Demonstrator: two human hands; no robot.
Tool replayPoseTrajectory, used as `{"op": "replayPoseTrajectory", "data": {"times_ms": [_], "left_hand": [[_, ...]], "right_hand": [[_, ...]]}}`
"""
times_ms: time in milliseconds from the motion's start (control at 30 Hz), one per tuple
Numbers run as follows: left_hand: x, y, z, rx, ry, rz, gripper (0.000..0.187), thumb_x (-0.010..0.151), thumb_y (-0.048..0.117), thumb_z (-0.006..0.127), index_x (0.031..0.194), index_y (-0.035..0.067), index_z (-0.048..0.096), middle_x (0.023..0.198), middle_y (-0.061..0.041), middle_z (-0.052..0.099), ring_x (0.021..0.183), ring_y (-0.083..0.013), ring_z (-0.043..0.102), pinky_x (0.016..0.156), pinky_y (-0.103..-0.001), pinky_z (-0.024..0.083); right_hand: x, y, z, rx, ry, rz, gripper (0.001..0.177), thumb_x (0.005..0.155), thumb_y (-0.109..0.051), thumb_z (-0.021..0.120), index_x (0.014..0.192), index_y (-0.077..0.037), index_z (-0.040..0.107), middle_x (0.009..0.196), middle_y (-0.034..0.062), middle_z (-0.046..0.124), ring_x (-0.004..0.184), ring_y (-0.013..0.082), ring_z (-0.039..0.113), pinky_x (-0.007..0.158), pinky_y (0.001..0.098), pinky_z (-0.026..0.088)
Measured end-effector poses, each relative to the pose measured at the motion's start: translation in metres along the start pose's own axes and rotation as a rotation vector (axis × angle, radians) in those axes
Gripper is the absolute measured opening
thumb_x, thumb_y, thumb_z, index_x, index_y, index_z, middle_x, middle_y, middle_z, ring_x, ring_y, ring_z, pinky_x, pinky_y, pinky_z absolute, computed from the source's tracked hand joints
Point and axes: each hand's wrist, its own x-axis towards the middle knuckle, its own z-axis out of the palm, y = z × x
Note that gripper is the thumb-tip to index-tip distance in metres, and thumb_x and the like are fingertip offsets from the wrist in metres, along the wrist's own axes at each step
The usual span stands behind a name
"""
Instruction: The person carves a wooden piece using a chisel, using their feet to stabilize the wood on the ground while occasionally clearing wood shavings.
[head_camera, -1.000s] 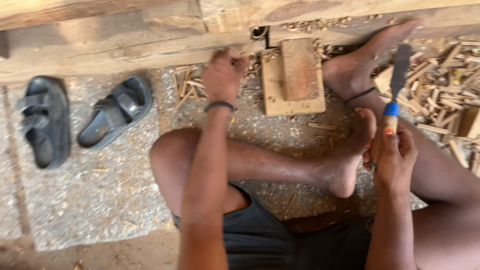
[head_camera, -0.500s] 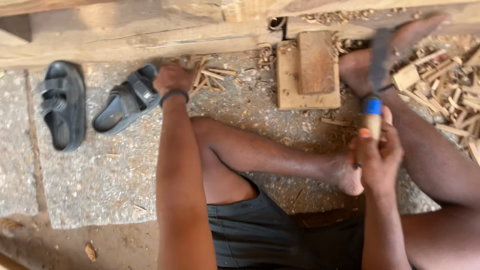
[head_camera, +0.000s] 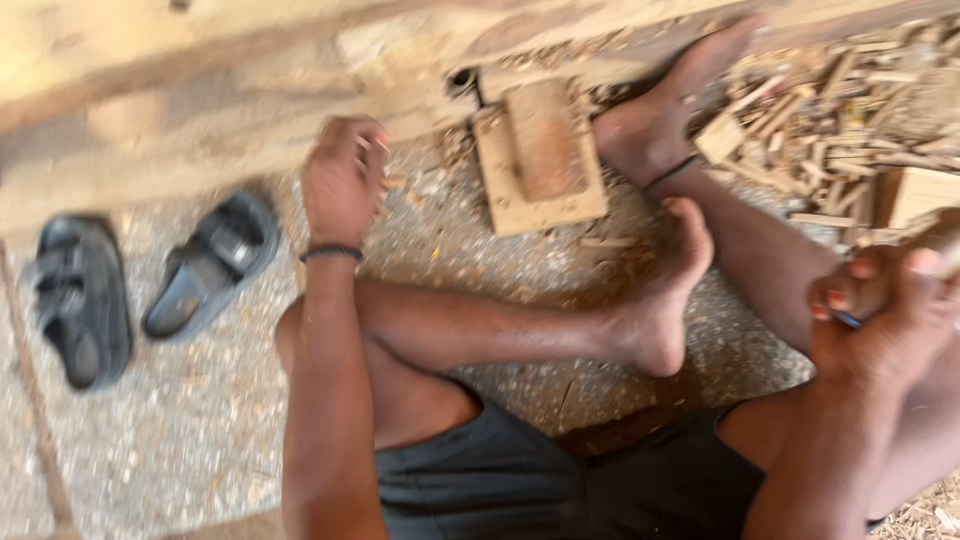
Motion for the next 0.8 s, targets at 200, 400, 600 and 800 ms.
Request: {"op": "replayPoseTrajectory", "data": {"times_ms": [200, 400, 600, 800], "left_hand": [[0.014, 0.09, 0.109, -0.039, -0.036, 0.409, 0.014, 0.098, 0.029, 0.076, 0.104, 0.018, 0.068, 0.105, -0.002, 0.072, 0.086, -0.0191, 0.071, 0.078, -0.036, 0.059], [0.022, 0.181, 0.268, -0.165, -0.104, 0.63, 0.01, 0.103, 0.032, 0.07, 0.106, 0.024, 0.067, 0.104, 0.006, 0.069, 0.083, -0.0077, 0.069, 0.068, -0.023, 0.058], [0.03, 0.214, 0.358, -0.143, -0.227, 0.552, 0.013, 0.098, 0.031, 0.065, 0.107, 0.024, 0.07, 0.103, 0.005, 0.07, 0.084, -0.0172, 0.073, 0.071, -0.035, 0.061], [0.056, 0.238, 0.407, 0.001, -0.366, 0.346, 0.023, 0.093, 0.034, 0.068, 0.111, 0.02, 0.073, 0.114, -0.001, 0.073, 0.076, -0.0254, 0.073, 0.068, -0.04, 0.06]], "right_hand": [[0.018, -0.046, -0.053, 0.18, -0.143, -0.07, 0.032, 0.117, -0.028, 0.063, 0.097, -0.006, 0.055, 0.085, 0.0015, 0.056, 0.07, 0.013, 0.055, 0.061, 0.0278, 0.044], [0.028, -0.068, -0.024, -0.466, -0.153, -0.207, 0.04, 0.111, -0.026, 0.067, 0.139, -0.007, 0.045, 0.085, 0.0043, 0.059, 0.067, 0.0128, 0.057, 0.06, 0.0286, 0.048], [0.007, -0.069, -0.023, -0.683, 0.031, -0.233, 0.03, 0.11, -0.01, 0.061, 0.127, 0.005, 0.041, 0.08, 0.0138, 0.06, 0.06, 0.0172, 0.057, 0.053, 0.0285, 0.043], [0.022, -0.05, -0.062, -0.207, 0.192, -0.157, 0.036, 0.107, -0.003, 0.055, 0.139, 0.0, 0.04, 0.089, 0.0105, 0.06, 0.063, 0.0153, 0.055, 0.06, 0.0301, 0.049]]}}
